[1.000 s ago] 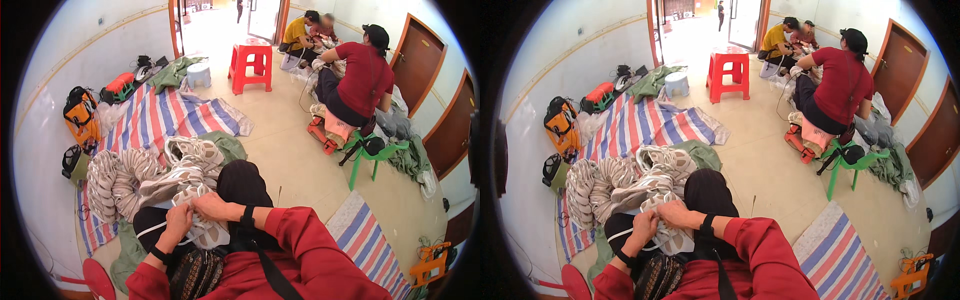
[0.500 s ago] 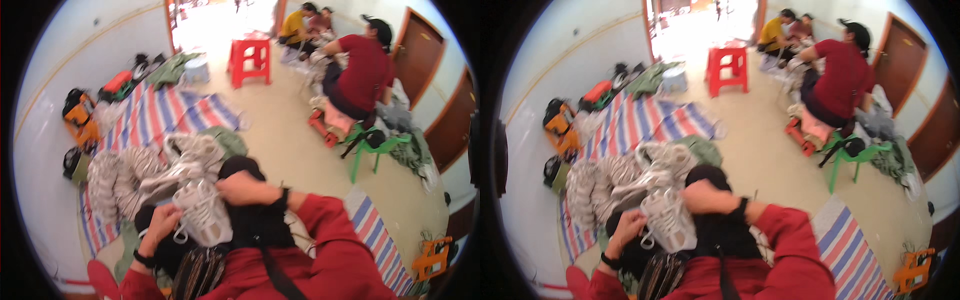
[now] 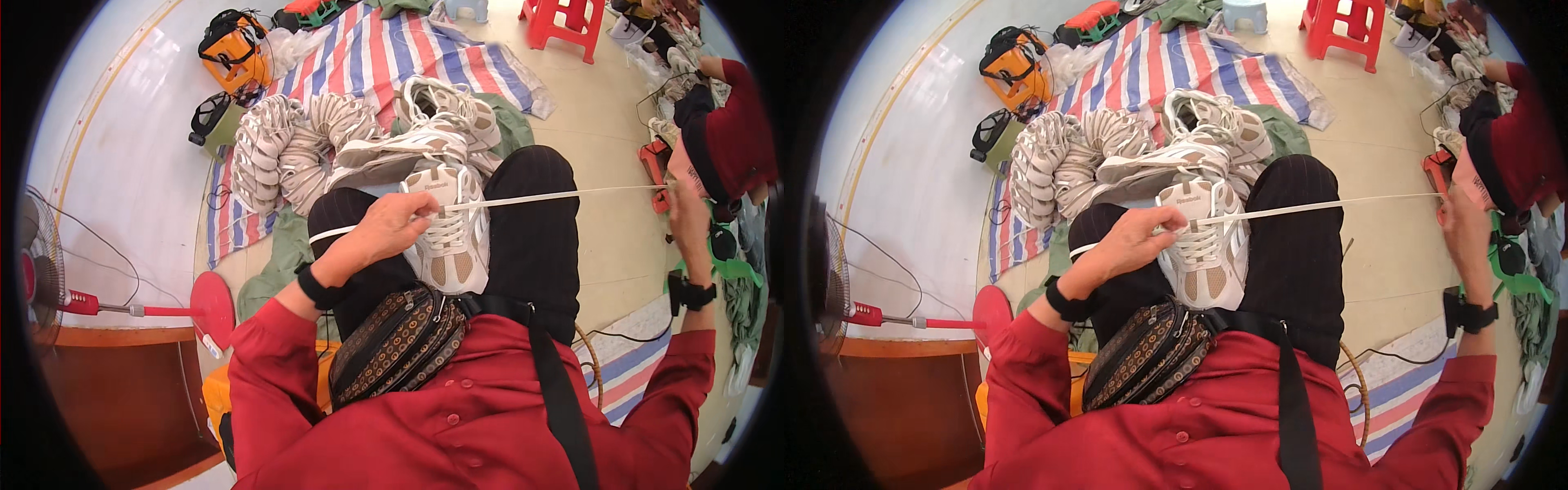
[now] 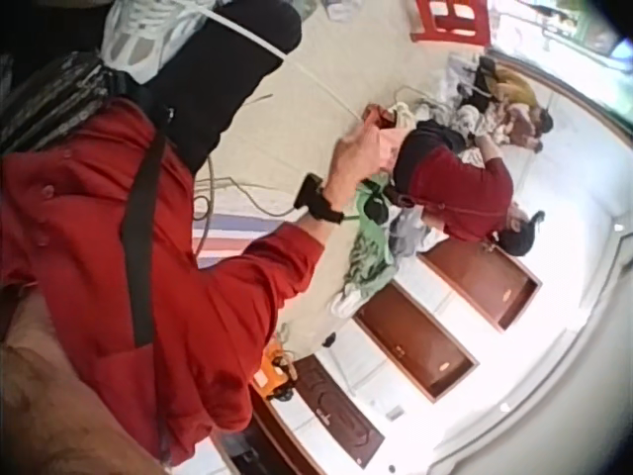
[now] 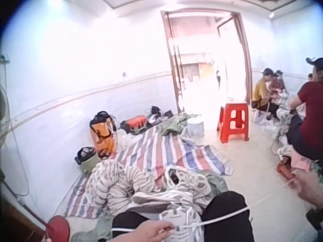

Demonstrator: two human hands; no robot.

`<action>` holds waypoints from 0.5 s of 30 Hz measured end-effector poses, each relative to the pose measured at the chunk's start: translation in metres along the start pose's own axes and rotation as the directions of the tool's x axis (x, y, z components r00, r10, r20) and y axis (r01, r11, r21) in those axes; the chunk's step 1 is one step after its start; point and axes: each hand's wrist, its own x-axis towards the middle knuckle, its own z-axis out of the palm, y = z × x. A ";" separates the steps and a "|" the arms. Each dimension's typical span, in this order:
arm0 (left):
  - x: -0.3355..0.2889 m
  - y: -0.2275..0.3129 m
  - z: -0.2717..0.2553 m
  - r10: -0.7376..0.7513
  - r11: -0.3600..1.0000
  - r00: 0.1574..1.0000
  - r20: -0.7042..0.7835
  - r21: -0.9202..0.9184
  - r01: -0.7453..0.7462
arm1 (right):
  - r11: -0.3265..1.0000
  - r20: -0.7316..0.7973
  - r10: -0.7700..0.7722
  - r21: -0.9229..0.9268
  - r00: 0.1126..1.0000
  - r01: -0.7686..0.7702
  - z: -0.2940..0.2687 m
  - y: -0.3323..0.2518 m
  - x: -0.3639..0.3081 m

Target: Lacing a pair of white and tan sneakers in a workshop environment.

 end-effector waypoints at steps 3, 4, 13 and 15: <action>0.008 -0.007 0.005 0.014 0.996 0.998 -0.064 0.092 -0.008 | 0.970 -0.001 0.152 -0.194 0.988 -0.149 -0.016 0.047 -0.001; 0.010 -0.007 0.004 0.044 0.993 0.991 -0.128 0.114 -0.029 | 0.968 0.000 0.157 -0.199 0.988 -0.154 -0.018 0.068 -0.004; -0.022 -0.019 -0.008 -0.097 0.877 0.980 -0.175 0.450 0.167 | 0.968 -0.063 0.036 0.250 0.997 -0.019 0.028 -0.006 0.020; -0.028 -0.023 -0.008 -0.162 0.890 0.978 -0.130 0.409 0.202 | 0.856 0.037 -0.070 0.516 0.997 0.041 0.032 -0.090 0.021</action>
